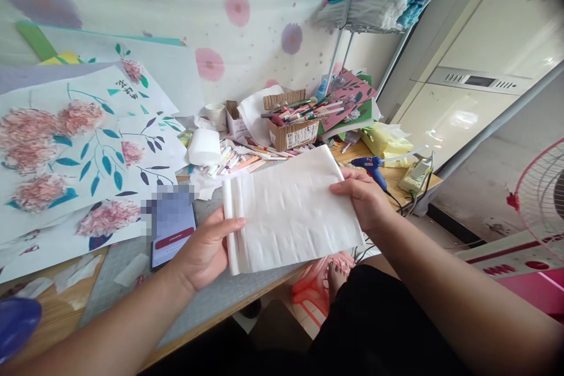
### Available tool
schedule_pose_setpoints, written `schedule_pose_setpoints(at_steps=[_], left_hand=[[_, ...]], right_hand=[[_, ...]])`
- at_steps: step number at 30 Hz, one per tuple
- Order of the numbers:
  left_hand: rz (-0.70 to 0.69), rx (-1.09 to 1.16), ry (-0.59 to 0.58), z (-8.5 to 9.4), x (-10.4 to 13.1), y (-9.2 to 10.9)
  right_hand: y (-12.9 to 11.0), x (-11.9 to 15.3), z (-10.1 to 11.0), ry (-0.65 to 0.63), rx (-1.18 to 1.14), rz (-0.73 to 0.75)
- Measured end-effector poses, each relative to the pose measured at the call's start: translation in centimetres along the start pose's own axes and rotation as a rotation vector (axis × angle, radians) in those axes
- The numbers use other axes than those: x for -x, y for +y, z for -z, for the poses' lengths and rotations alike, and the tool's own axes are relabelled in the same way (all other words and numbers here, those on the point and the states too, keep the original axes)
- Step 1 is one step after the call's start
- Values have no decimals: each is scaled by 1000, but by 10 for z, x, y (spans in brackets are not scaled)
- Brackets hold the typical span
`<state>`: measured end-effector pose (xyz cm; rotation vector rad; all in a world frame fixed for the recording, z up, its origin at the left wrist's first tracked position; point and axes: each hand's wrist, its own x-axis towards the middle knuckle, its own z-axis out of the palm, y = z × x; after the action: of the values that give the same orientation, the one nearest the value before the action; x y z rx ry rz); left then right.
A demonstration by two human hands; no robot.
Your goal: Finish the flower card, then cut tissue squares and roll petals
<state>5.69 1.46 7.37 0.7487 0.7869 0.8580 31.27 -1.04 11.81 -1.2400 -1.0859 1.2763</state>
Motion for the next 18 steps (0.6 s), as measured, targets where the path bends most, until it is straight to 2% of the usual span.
schedule_pose_setpoints(at_steps=[5, 7, 10, 14, 18], left_hand=[[22, 2, 36, 1, 0, 7], [10, 8, 57, 1, 1, 9], [23, 8, 105, 0, 1, 10], [57, -18, 167, -2, 0, 8], [65, -4, 149, -3, -1, 1]], right_hand=[[-1, 1, 29, 236, -59, 8], [1, 1, 39, 270, -78, 15], [7, -2, 49, 250, -133, 30], [13, -6, 50, 230, -238, 119], [7, 2, 33, 270, -316, 169]])
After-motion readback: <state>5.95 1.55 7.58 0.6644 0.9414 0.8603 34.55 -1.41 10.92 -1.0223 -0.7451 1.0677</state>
